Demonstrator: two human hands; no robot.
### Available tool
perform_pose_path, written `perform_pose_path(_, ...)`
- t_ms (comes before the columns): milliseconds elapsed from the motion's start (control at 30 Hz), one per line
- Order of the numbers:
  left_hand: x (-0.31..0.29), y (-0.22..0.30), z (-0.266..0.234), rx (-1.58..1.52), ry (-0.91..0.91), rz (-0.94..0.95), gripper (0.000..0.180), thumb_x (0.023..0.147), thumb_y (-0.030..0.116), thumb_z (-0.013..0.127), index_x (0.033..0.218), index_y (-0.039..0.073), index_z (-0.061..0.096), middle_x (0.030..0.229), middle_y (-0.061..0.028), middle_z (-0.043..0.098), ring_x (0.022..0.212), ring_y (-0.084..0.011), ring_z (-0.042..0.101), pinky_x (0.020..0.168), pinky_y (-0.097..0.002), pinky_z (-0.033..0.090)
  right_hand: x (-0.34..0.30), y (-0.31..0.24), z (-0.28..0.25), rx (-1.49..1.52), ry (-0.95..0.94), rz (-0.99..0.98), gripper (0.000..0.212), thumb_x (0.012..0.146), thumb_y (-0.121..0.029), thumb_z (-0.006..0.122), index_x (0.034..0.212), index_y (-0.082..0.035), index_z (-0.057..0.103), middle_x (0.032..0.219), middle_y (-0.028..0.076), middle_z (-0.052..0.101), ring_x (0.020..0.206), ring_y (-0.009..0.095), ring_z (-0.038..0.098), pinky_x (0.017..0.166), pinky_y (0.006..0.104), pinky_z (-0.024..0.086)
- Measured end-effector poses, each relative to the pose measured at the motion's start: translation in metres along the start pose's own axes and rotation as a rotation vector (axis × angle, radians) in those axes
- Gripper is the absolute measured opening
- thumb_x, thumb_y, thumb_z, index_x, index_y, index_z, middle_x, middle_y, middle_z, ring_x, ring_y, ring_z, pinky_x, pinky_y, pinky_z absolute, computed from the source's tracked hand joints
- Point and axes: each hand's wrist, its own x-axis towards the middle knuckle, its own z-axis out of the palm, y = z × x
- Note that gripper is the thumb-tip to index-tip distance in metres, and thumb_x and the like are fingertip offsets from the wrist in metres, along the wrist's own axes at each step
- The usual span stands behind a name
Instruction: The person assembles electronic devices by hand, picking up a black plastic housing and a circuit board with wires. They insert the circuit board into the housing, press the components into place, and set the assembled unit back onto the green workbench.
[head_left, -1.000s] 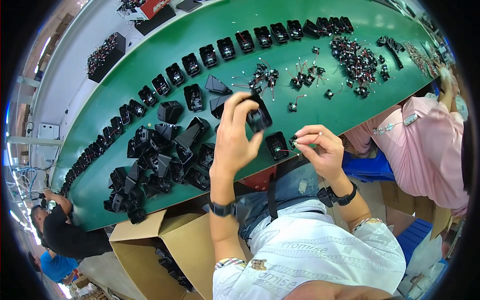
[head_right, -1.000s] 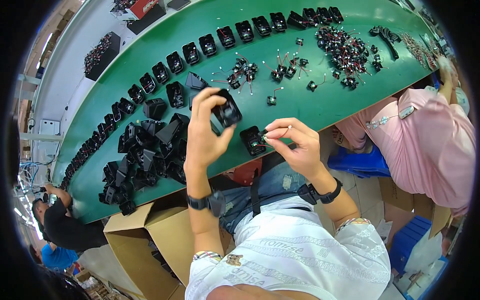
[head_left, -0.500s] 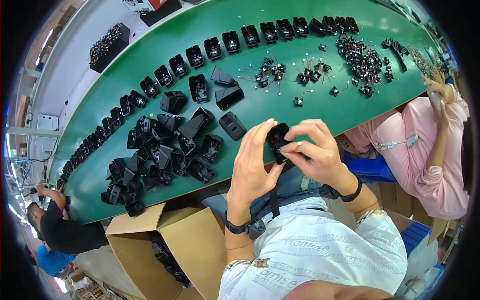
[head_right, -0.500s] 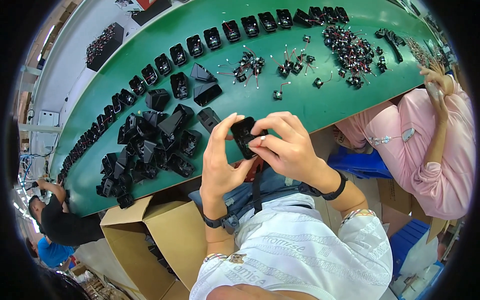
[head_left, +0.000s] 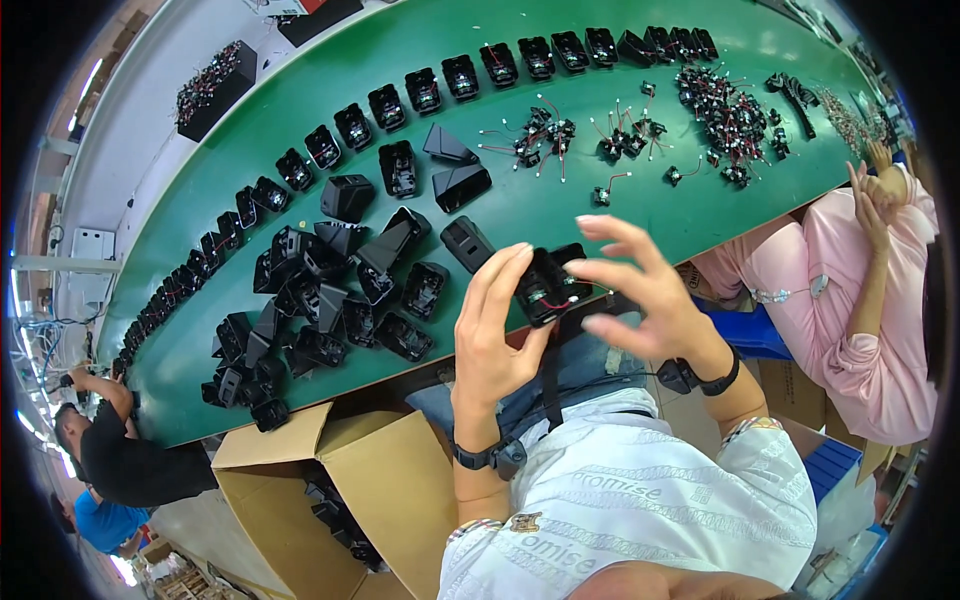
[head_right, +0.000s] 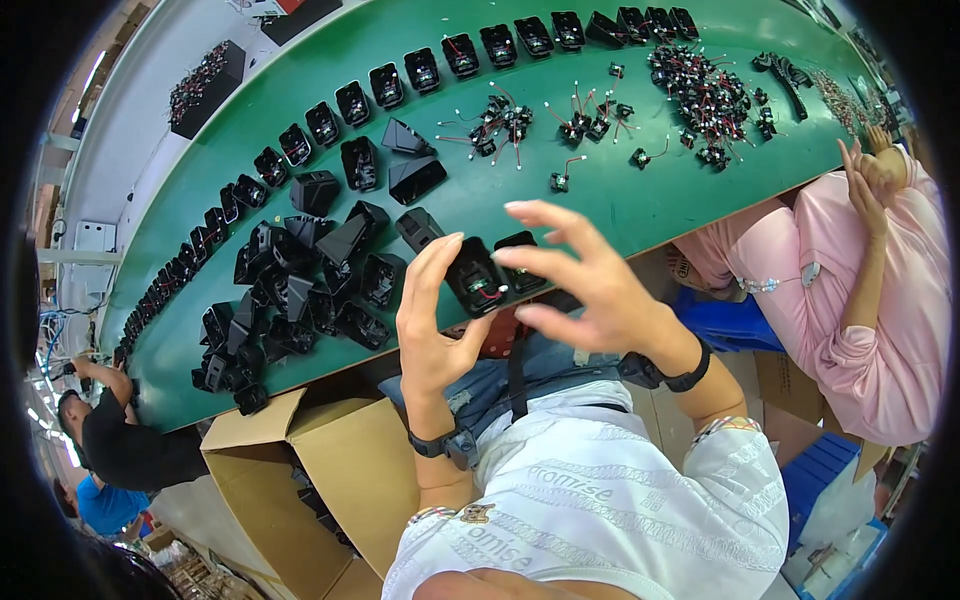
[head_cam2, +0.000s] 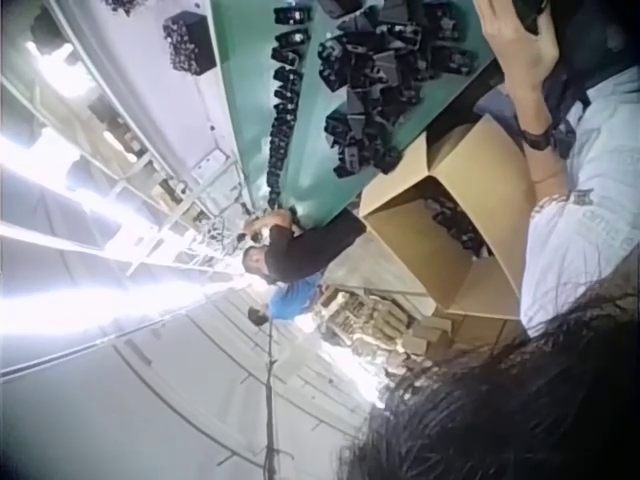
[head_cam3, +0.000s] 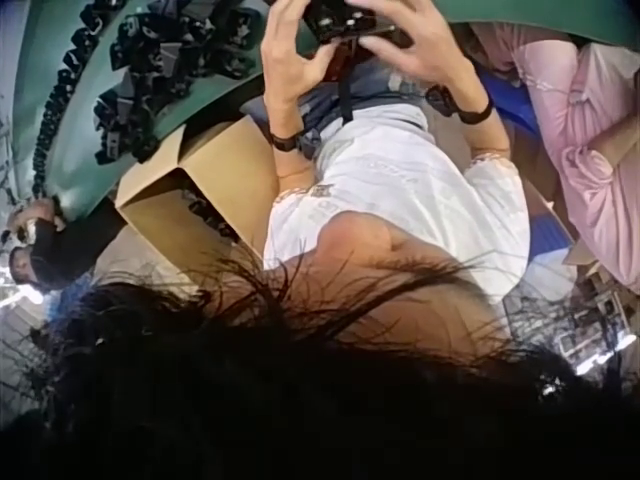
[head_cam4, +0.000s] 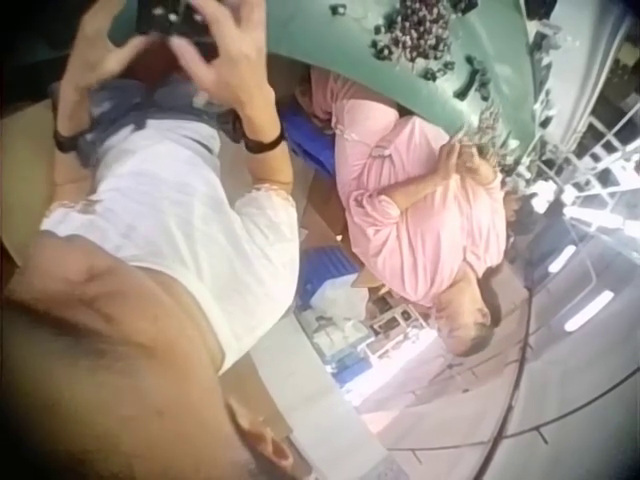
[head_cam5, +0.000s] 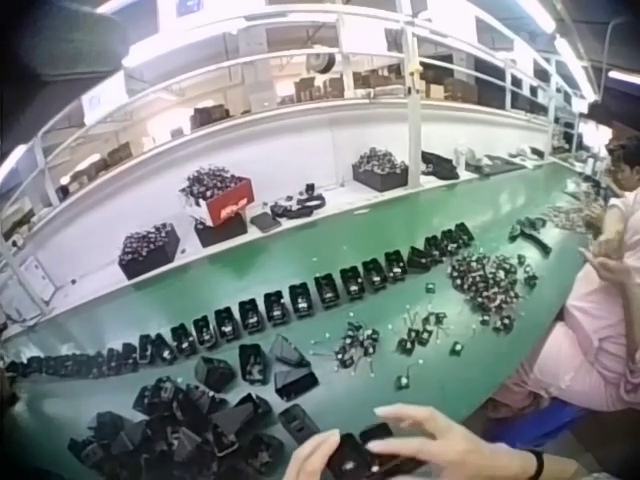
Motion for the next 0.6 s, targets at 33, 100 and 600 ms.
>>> perform_pose_path(33, -0.004, -0.004, 0.0, -0.009, 0.014, -0.015, 0.078, 0.071, -0.003, 0.082, 0.144, 0.003, 0.055, 0.138, -0.0202, 0.06, 0.125, -0.0405, 0.061, 0.105, -0.0444, 0.05, -0.001, 0.01, -0.005, -0.004, 0.0, 0.053, 0.062, 0.077, -0.014, 0.084, 0.135, -0.01, 0.065, 0.157, 0.019, 0.043, 0.14, 0.038, 0.048, 0.108, 0.0474, 0.047)
perform_pose_path(100, -0.015, -0.007, 0.003, -0.005, 0.03, -0.078, 0.077, 0.071, -0.002, 0.081, 0.143, 0.002, 0.055, 0.139, -0.0203, 0.06, 0.127, -0.0398, 0.06, 0.106, -0.0441, 0.049, 0.003, 0.019, -0.009, -0.106, -0.053, 0.103, 0.066, 0.073, -0.016, 0.087, 0.134, -0.009, 0.061, 0.158, 0.019, 0.042, 0.143, 0.038, 0.045, 0.112, 0.046, 0.043)
perform_pose_path(600, -0.025, -0.029, 0.018, 0.058, -0.075, -0.267, 0.092, 0.071, -0.002, 0.083, 0.153, 0.001, 0.042, 0.144, -0.0243, 0.054, 0.136, -0.0424, 0.051, 0.114, -0.0472, 0.042, 0.009, 0.048, 0.019, -0.229, -0.23, -0.007, 0.055, 0.068, -0.011, 0.09, 0.111, -0.007, 0.056, 0.156, 0.016, 0.045, 0.139, 0.041, 0.047, 0.113, 0.0505, 0.042)
